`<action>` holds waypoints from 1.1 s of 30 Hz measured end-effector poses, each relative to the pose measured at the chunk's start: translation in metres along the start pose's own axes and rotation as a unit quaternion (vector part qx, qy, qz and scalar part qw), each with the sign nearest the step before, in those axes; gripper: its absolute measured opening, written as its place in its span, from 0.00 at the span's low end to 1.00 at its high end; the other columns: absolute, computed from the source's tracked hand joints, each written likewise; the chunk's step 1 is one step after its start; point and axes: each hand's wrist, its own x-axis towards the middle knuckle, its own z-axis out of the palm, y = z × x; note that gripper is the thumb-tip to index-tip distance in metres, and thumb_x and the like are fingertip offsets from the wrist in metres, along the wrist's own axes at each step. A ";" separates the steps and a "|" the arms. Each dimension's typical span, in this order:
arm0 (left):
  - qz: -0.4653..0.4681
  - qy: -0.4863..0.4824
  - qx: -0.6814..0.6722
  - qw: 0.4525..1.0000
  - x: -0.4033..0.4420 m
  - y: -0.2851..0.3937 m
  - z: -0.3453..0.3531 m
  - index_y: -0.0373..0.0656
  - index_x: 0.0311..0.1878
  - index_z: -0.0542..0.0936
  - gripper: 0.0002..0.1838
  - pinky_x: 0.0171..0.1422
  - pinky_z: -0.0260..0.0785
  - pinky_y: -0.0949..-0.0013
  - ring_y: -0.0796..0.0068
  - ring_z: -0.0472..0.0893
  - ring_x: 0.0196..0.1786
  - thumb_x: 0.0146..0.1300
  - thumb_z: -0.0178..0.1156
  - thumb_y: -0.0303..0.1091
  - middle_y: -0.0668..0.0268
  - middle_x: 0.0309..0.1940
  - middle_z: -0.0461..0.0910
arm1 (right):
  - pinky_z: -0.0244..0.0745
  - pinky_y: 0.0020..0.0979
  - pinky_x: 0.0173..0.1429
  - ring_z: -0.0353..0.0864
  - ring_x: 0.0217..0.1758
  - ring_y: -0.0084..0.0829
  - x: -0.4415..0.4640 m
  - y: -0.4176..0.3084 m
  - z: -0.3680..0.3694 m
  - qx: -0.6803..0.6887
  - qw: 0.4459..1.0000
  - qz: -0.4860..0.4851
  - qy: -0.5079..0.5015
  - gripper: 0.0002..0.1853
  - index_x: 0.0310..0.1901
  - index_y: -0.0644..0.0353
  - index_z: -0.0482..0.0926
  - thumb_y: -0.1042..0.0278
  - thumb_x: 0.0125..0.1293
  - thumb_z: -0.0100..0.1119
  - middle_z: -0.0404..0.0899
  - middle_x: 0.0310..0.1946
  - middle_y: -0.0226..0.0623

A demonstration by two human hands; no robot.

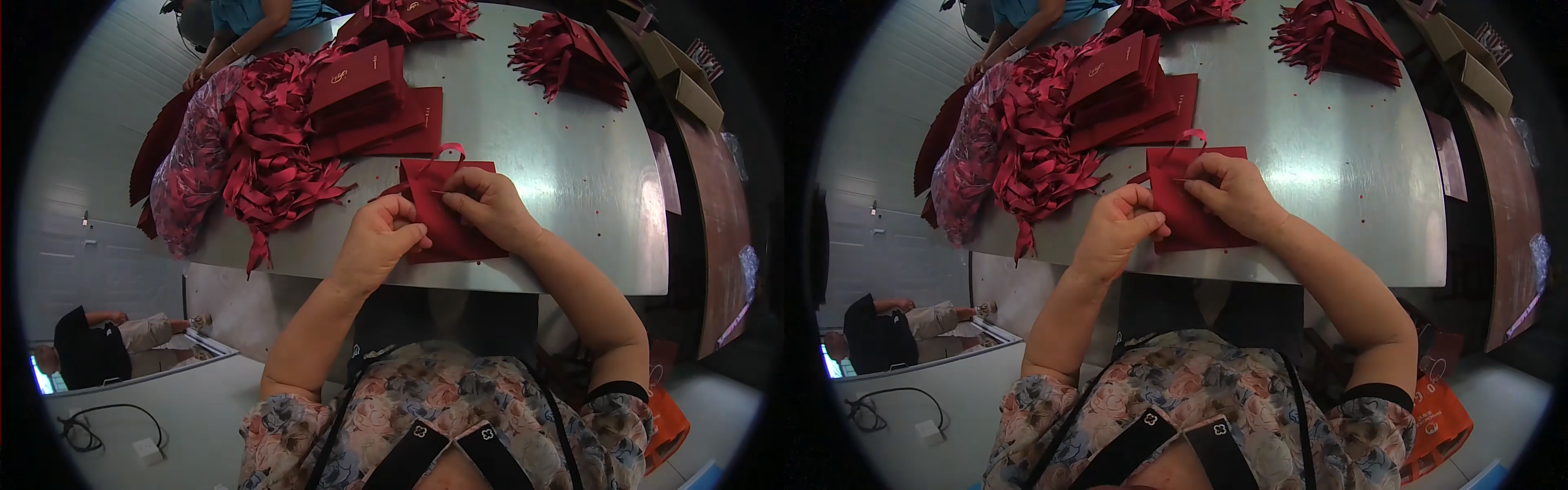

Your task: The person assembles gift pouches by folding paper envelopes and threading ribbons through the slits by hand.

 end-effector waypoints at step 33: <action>0.015 0.114 0.070 0.991 0.000 -0.009 -0.005 0.37 0.38 0.82 0.04 0.30 0.60 0.80 0.90 0.69 0.27 0.63 0.64 0.28 0.77 0.26 0.77 | 0.73 0.38 0.34 0.79 0.30 0.44 -0.011 -0.020 0.031 -0.278 0.936 -0.209 0.061 0.06 0.31 0.63 0.76 0.73 0.57 0.64 0.76 0.27 0.43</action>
